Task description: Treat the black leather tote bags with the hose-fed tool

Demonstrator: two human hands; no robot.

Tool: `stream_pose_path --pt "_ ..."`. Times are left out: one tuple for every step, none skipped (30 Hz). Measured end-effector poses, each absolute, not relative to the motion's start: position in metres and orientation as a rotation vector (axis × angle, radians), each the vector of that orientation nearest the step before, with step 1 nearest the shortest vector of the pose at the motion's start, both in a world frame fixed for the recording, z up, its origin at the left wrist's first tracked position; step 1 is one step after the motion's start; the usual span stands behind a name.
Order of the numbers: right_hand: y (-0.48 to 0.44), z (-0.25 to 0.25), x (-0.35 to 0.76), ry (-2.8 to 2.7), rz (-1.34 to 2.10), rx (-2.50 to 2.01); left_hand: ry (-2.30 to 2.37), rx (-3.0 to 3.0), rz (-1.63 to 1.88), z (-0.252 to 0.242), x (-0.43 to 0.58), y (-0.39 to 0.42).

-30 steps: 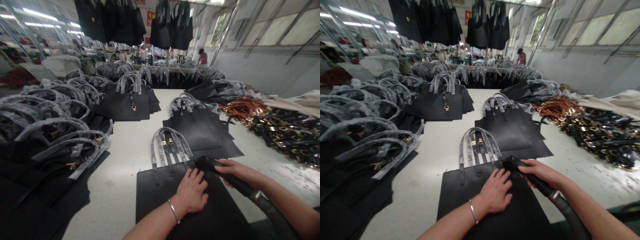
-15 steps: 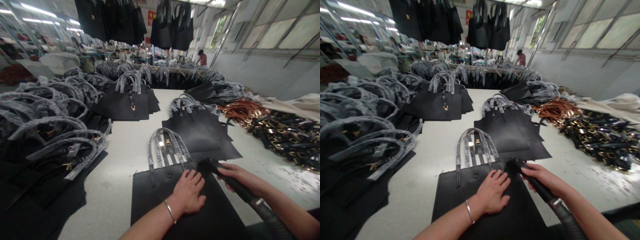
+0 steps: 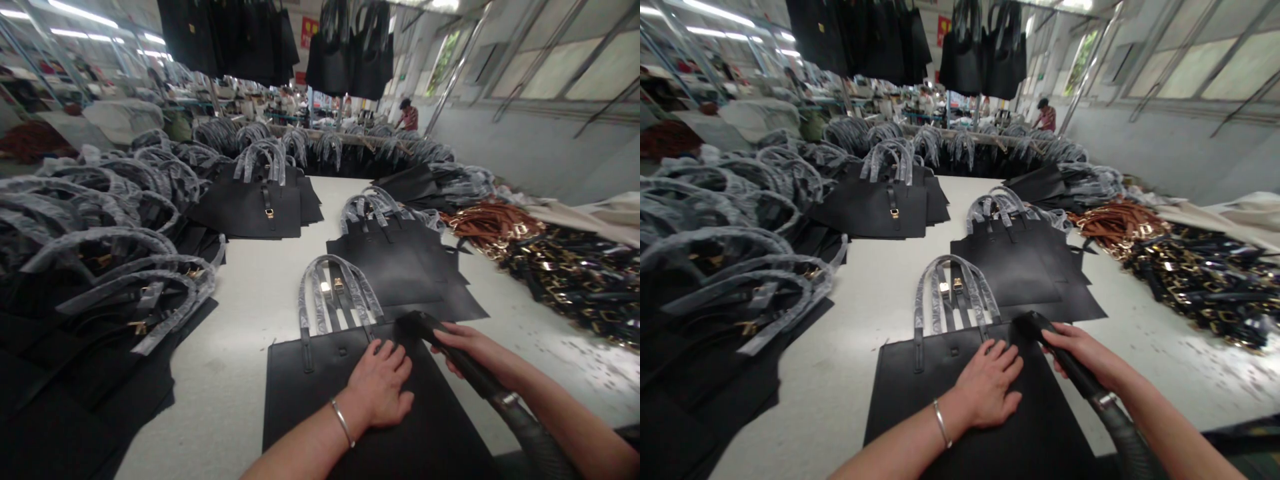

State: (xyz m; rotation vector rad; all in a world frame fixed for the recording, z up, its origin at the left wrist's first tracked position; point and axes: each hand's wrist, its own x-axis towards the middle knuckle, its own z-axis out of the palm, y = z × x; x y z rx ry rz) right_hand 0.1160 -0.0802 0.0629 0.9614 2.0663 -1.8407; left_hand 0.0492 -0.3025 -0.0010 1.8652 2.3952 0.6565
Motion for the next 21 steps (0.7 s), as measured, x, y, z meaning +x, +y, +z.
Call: stream_pose_path --pt "-0.083 0.061 0.110 2.107 -1.853 0.955 2.400 1.864 0.651 0.000 0.049 -0.302" --pt "-0.086 0.061 0.104 2.153 -1.864 0.951 2.406 1.863 0.647 0.000 0.049 -0.302" --pt "-0.089 0.061 0.099 2.196 -1.875 0.946 2.411 1.866 0.647 0.000 0.049 -0.302" --pt "-0.092 0.063 0.096 2.230 -1.882 0.939 2.409 1.879 0.650 0.000 0.048 -0.301" --pt "-0.096 0.066 0.096 2.254 -1.883 0.921 2.394 1.901 0.656 -0.001 0.048 -0.301" --pt "-0.099 0.069 0.097 2.260 -1.874 0.889 2.369 1.926 0.659 -0.002 0.048 -0.302" --pt "-0.103 0.073 0.101 2.248 -1.857 0.844 2.341 1.946 0.657 -0.004 0.049 -0.303" --pt "-0.108 0.076 0.105 2.216 -1.833 0.795 2.319 1.951 0.651 -0.005 0.050 -0.306" --pt "-0.113 0.078 0.111 2.173 -1.802 0.753 2.317 1.933 0.644 -0.007 0.052 -0.310" --pt "-0.118 0.079 0.116 2.122 -1.772 0.723 2.341 1.886 0.644 -0.008 0.055 -0.315" --pt "-0.124 0.079 0.120 2.066 -1.748 0.706 2.384 1.824 0.655 -0.009 0.058 -0.321" --pt "-0.130 0.077 0.123 2.014 -1.732 0.701 2.430 1.763 0.677 -0.010 0.062 -0.328" --pt "-0.136 0.075 0.124 1.966 -1.723 0.699 2.467 1.715 0.708 -0.010 0.065 -0.335" --pt "-0.142 0.073 0.122 1.930 -1.718 0.693 2.487 1.691 0.737 -0.010 0.068 -0.342" --pt "-0.147 0.070 0.118 1.911 -1.721 0.682 2.493 1.688 0.758 -0.010 0.071 -0.348" --pt "-0.152 0.068 0.112 1.913 -1.729 0.665 2.488 1.701 0.766 -0.009 0.073 -0.353" --pt "-0.157 0.066 0.106 1.943 -1.741 0.653 2.483 1.719 0.763 -0.009 0.075 -0.356" --pt "-0.161 0.065 0.099 1.997 -1.753 0.646 2.487 1.729 0.751 -0.010 0.075 -0.358" --pt "-0.166 0.065 0.093 2.057 -1.759 0.641 2.498 1.738 0.735 -0.011 0.076 -0.359" --pt "-0.169 0.066 0.088 2.108 -1.759 0.637 2.502 1.766 0.718 -0.012 0.077 -0.358" --pt "-0.173 0.068 0.085 2.137 -1.750 0.627 2.491 1.818 0.700 -0.015 0.077 -0.357"
